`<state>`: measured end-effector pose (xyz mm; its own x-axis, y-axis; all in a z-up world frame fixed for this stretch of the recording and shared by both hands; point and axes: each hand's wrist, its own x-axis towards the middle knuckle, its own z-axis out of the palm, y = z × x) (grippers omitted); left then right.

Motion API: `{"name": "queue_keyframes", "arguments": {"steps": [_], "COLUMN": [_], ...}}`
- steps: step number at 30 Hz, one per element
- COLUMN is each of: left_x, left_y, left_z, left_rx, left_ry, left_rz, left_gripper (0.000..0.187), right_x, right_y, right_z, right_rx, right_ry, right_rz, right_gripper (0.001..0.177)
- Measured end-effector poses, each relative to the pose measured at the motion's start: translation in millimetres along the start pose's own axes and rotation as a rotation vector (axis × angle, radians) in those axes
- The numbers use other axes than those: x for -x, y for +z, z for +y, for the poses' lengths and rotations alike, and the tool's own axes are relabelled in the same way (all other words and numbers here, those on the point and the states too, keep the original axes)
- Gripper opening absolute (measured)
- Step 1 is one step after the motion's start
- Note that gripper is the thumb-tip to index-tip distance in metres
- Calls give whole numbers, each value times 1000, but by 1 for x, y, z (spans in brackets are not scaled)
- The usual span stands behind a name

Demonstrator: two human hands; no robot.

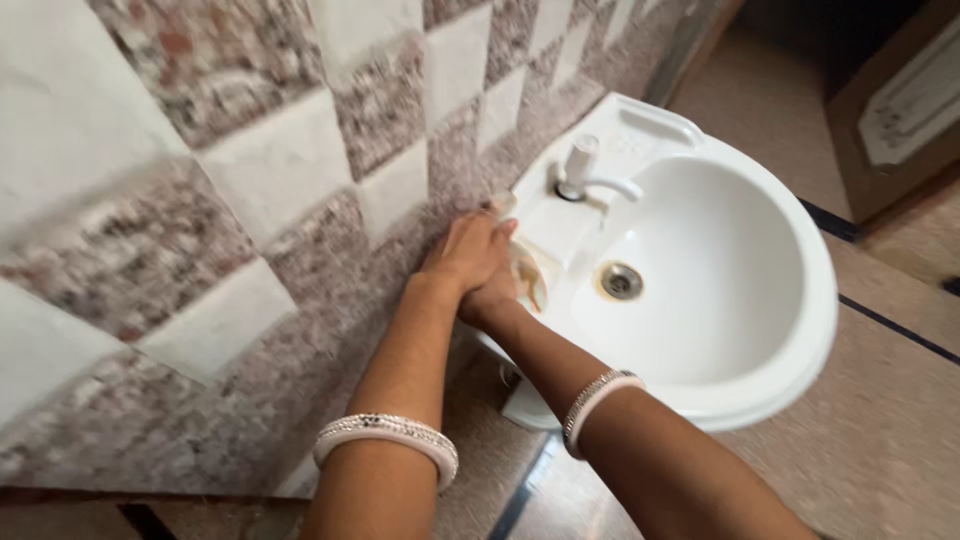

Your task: The person scrubs a white pedestal sink with a cloth, focusing on the basin, faucet, and surrounding surfaces. The person repeatedly wipes and rinses the cloth while cleaning different parts of the sink.

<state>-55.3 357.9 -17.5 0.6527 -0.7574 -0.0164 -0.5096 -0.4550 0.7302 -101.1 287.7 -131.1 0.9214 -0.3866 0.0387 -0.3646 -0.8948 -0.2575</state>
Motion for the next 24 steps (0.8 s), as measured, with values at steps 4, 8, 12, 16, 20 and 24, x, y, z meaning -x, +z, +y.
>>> {"name": "queue_keyframes", "arguments": {"steps": [4, 8, 12, 16, 20, 24], "left_x": [14, 27, 44, 63, 72, 73], "left_y": [15, 18, 21, 14, 4, 14], "left_z": [-9, -10, 9, 31, 35, 17], "left_rx": [6, 10, 39, -32, 25, 41], "left_ry": [-30, -186, -124, -199, -310, -320], "left_rz": [42, 2, 33, 38, 174, 340], "left_gripper": [50, 54, 54, 58, 52, 48], "right_x": [12, 39, 69, 92, 115, 120], "right_y": [18, 12, -40, -116, -142, -107], "right_z": [16, 35, 44, 43, 35, 30], "right_rx": [254, -88, -6, 156, 157, 277], "right_ry": [-268, -57, -195, -55, -210, -312], "right_rz": [471, 53, 69, -330, -236, -44], "right_gripper": [53, 58, 37, 48, 88, 98]}}
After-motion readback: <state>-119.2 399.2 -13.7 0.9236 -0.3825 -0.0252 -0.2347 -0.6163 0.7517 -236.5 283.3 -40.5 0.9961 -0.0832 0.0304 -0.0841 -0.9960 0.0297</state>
